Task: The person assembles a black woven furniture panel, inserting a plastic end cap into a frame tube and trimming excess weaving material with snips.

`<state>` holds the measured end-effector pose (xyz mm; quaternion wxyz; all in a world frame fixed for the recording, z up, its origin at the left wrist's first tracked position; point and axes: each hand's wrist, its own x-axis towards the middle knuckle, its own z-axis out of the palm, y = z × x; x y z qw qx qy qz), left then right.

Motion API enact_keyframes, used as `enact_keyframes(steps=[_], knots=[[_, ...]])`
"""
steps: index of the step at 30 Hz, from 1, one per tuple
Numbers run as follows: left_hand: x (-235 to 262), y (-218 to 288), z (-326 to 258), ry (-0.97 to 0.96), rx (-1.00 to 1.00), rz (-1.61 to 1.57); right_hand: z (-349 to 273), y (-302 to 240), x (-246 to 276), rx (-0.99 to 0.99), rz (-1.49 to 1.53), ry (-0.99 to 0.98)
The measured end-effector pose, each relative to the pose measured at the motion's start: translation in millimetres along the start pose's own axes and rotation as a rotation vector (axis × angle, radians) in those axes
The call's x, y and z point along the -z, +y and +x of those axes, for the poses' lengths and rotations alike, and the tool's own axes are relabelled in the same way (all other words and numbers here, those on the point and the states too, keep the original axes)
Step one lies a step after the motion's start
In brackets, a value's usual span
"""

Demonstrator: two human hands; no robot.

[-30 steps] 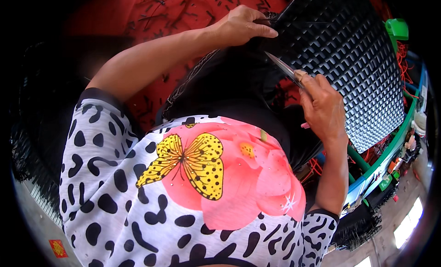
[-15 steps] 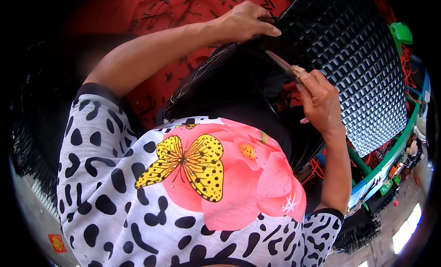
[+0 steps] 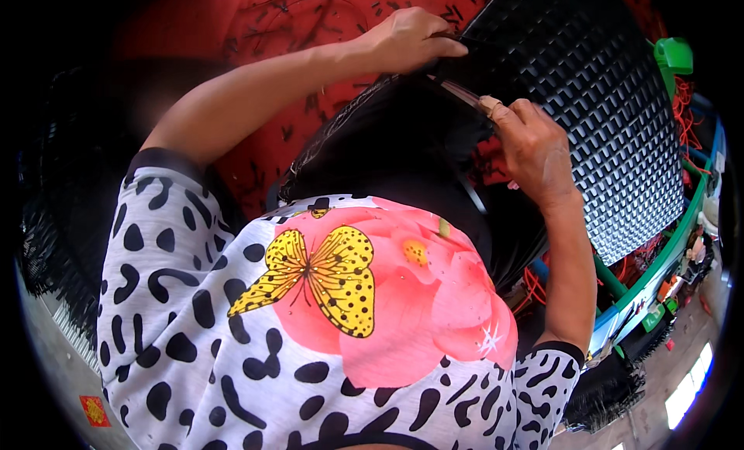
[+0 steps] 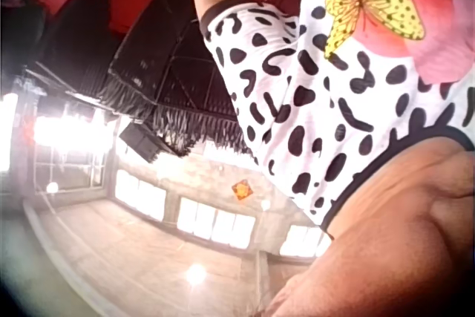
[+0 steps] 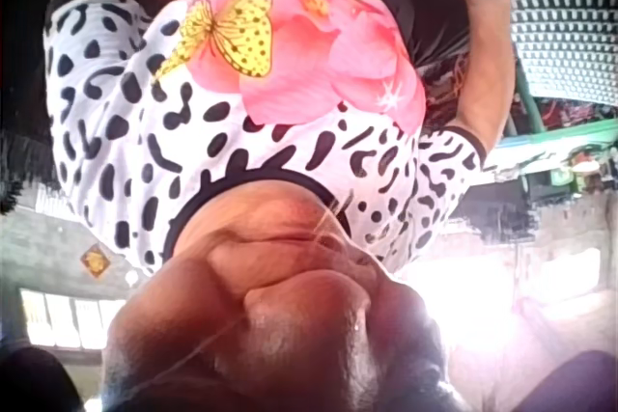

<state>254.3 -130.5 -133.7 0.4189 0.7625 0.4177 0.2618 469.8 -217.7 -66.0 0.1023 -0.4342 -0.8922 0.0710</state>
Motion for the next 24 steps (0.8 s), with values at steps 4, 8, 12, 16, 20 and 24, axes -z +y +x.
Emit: enact_keyframes(steps=[4, 8, 12, 16, 20, 24], knots=[[19.4, 29.1, -33.6, 0.226, 0.155, -0.168, 7.4, -9.6, 10.6, -0.079, 0.229, 0.245], [-8.9, 74.2, -78.0, -0.020, 0.209, -0.624, 13.0, -45.9, -1.1, -0.393, 1.036, 0.420], [-40.1, 85.6, -84.0, -0.235, 0.287, -0.897, 16.0, -63.1, -2.5, -0.335, 1.372, 0.495], [-40.4, 72.1, -83.1, -0.221, -0.016, -0.410, 12.6, -51.0, 3.1, -0.473, 1.067, 0.389], [-19.7, 50.8, -86.0, 0.007, 0.132, -0.434, 7.5, -40.3, -7.1, -0.445, 0.432, 0.207], [-14.5, 26.5, -73.3, 0.231, 0.355, -0.549, 4.6, -35.3, -15.3, -0.336, 0.188, 0.152]])
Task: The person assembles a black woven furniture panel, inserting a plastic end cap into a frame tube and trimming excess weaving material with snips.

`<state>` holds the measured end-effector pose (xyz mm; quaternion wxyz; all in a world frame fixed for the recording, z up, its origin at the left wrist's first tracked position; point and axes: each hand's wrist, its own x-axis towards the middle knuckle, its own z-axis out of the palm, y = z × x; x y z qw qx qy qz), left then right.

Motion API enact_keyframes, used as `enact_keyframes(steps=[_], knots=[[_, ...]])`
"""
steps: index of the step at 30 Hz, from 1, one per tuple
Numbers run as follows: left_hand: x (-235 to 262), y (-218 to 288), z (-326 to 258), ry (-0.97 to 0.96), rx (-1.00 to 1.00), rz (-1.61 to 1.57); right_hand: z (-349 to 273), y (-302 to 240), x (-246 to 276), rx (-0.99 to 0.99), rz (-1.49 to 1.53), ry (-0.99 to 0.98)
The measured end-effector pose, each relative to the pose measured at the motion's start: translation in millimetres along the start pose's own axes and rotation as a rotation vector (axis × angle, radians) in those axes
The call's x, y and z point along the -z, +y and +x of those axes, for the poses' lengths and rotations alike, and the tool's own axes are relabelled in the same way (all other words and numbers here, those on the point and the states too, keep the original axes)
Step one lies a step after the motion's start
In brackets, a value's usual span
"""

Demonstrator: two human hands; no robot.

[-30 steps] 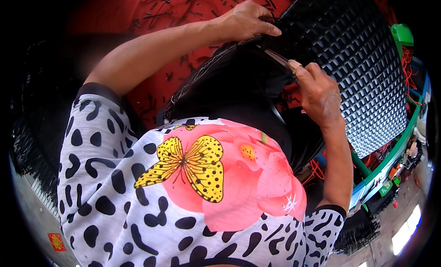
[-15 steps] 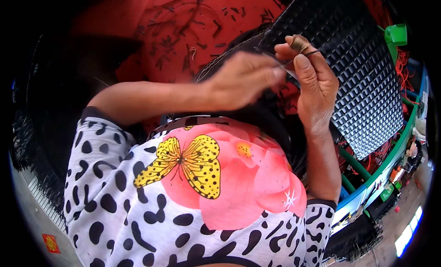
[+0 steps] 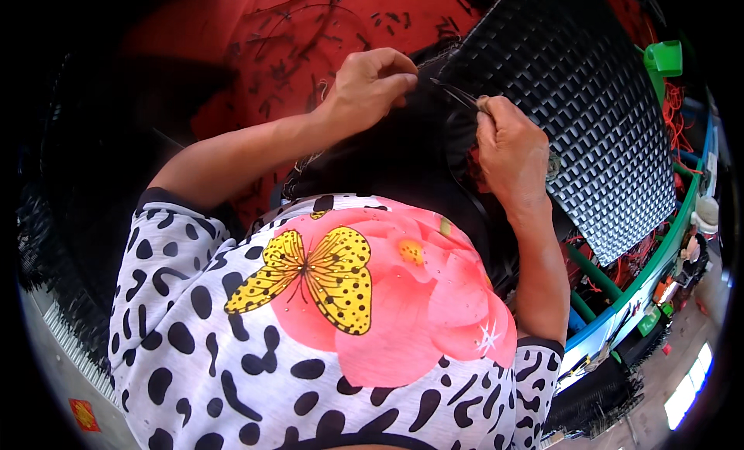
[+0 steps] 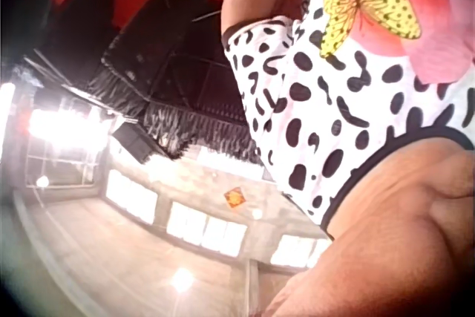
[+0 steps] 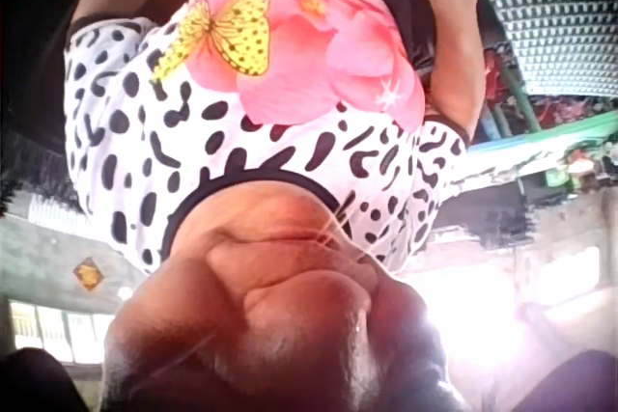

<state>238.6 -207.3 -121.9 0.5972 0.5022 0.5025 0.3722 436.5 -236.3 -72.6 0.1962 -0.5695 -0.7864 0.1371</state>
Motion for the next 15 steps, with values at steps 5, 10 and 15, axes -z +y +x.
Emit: enact_keyframes(steps=[5, 10, 15], knots=[[-6.9, -16.9, 10.5, 0.007, 0.075, -0.035, -4.8, -2.5, 0.9, -0.007, -0.048, 0.050], [-13.9, -22.7, 15.2, -0.015, 0.031, -0.034, -15.0, -6.8, 2.0, 0.012, -0.053, 0.067], [-16.7, -27.8, 17.3, -0.042, -0.041, 0.008, -15.8, -5.8, -1.2, 0.007, -0.025, 0.062]])
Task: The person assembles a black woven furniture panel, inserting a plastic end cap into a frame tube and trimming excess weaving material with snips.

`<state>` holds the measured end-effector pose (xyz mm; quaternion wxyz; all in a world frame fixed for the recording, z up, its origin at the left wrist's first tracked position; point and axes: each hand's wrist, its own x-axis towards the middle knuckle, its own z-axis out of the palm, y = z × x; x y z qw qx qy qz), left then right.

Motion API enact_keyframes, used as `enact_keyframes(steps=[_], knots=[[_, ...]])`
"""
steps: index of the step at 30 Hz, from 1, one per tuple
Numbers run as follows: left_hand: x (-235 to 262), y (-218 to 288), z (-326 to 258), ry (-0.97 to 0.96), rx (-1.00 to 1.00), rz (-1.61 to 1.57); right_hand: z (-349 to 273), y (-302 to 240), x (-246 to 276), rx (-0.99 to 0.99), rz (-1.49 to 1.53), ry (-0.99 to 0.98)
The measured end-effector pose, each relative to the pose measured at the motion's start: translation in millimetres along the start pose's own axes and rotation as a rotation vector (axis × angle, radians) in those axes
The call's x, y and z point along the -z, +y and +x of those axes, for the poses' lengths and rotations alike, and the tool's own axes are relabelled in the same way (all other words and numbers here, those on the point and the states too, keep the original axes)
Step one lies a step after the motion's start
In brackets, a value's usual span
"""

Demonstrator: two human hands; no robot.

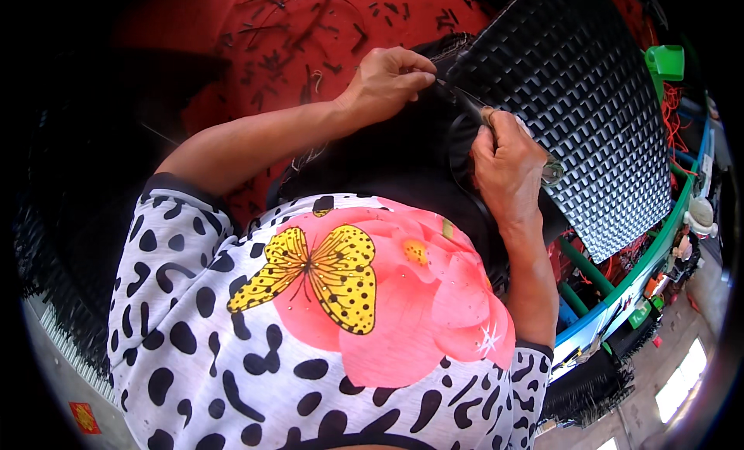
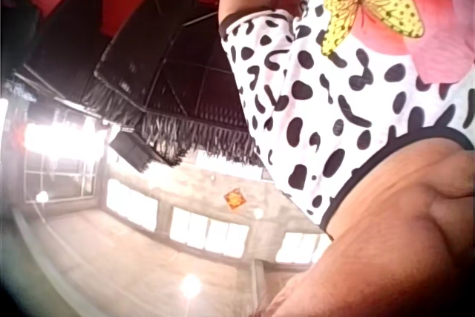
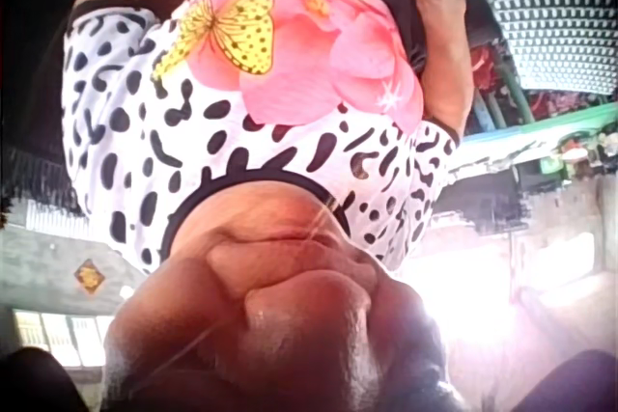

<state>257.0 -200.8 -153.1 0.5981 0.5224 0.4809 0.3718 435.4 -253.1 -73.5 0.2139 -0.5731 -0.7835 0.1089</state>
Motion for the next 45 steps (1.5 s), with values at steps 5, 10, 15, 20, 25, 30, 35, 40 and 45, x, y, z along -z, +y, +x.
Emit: enact_keyframes(steps=[5, 10, 15, 20, 25, 30, 35, 40, 45], knots=[[-0.3, 0.6, 1.0, -0.008, -0.037, 0.035, 2.5, 3.0, -3.4, -0.103, 0.107, -0.044], [-2.3, 3.4, 5.0, -0.014, -0.006, 0.102, 9.8, 10.4, -8.0, -0.118, 0.152, -0.086], [-2.0, 1.7, 5.2, -0.046, -0.054, 0.038, 12.9, 8.3, -14.8, 0.075, -0.114, -0.082], [-3.2, 1.0, 5.0, -0.027, -0.076, 0.089, 17.5, 11.5, -14.7, 0.177, -0.227, -0.159], [-4.0, 1.5, 5.6, 0.000, -0.091, 0.077, 24.9, 4.7, -26.4, 0.226, -0.122, -0.187], [-5.4, -1.8, 6.1, -0.068, -0.063, 0.032, 12.5, 7.9, 5.8, 0.144, -0.236, -0.257], [-4.7, -1.5, 6.7, -0.054, -0.058, 0.056, -16.1, 30.2, 47.6, 0.075, -0.330, -0.040], [-4.8, 9.2, 6.7, -0.048, -0.033, 0.174, -26.6, 44.5, 49.0, -0.074, -0.124, -0.118], [-4.5, 18.2, 22.5, -0.043, -0.157, 0.554, -25.4, 52.8, 40.2, -0.143, 0.116, -0.164]])
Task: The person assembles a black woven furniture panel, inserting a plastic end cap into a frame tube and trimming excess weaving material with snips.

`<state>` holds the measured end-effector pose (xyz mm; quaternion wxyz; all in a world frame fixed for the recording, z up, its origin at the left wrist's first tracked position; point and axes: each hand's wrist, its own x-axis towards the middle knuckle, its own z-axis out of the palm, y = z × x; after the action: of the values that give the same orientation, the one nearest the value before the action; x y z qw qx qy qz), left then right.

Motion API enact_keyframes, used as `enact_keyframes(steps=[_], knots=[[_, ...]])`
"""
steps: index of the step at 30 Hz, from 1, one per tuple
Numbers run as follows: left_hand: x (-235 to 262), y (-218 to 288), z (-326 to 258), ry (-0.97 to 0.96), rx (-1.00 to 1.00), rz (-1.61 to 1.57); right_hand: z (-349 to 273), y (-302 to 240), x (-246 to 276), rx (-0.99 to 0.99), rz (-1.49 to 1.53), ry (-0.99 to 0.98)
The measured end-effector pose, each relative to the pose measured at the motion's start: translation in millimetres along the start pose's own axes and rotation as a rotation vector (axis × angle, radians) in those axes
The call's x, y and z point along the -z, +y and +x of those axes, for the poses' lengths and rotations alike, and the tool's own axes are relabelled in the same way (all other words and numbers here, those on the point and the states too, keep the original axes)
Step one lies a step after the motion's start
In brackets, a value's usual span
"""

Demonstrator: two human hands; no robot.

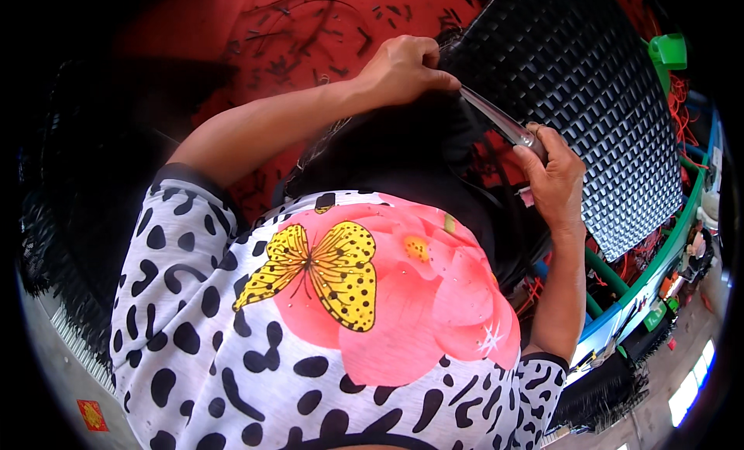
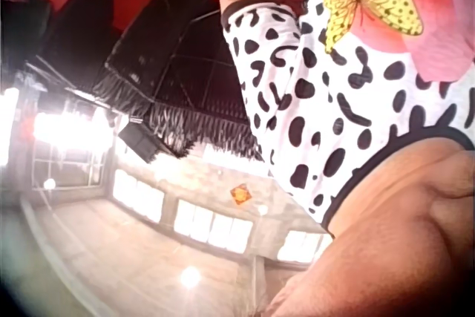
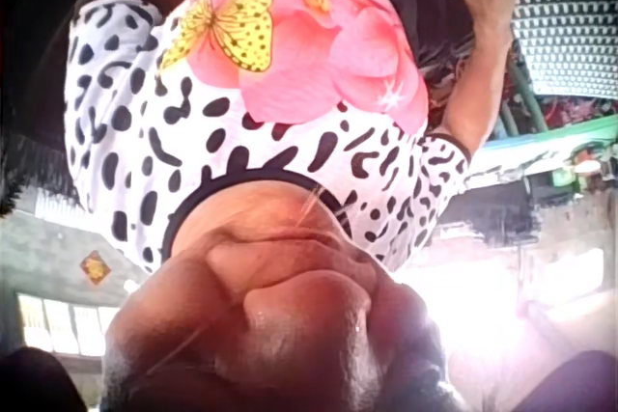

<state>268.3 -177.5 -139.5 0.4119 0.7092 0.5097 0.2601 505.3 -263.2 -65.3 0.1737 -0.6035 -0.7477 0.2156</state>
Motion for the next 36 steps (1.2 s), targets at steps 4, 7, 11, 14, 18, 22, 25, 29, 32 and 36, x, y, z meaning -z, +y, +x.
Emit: enact_keyframes(steps=[4, 7, 11, 14, 18, 22, 25, 29, 32, 36], knots=[[1.5, -5.2, 6.1, -0.059, -0.007, -0.024, -2.7, 7.1, 5.5, -0.059, 0.112, -0.072], [0.0, -7.3, 3.5, -0.050, -0.003, -0.060, -7.3, 10.0, 25.4, -0.147, 0.003, -0.033], [0.7, -7.4, 1.7, 0.012, -0.006, -0.036, -19.1, 3.0, 40.4, -0.590, 0.416, 0.002], [1.8, -8.2, -0.7, 0.003, -0.040, -0.036, -22.2, -5.1, 16.4, -0.503, 0.537, -0.070], [-0.2, -11.5, -7.9, 0.069, -0.103, -0.068, -12.3, -9.9, -14.8, -0.414, 0.495, -0.138], [0.7, -16.3, -12.0, 0.016, 0.026, -0.230, -2.7, -18.5, -25.0, -0.302, 0.437, -0.029], [1.9, -17.4, -14.5, -0.009, 0.010, -0.264, 5.3, -25.4, -28.1, -0.453, 0.669, -0.088], [0.6, -17.8, -17.5, -0.012, 0.029, -0.305, 18.9, -33.2, -40.9, -0.322, 0.589, -0.012], [0.3, -18.7, -19.5, -0.027, 0.025, -0.376, 24.8, -34.8, -42.9, -0.318, 0.537, -0.079], [3.9, -18.2, -21.0, -0.094, 0.088, -0.507, 36.7, -27.6, -37.1, -0.177, 0.407, -0.126]])
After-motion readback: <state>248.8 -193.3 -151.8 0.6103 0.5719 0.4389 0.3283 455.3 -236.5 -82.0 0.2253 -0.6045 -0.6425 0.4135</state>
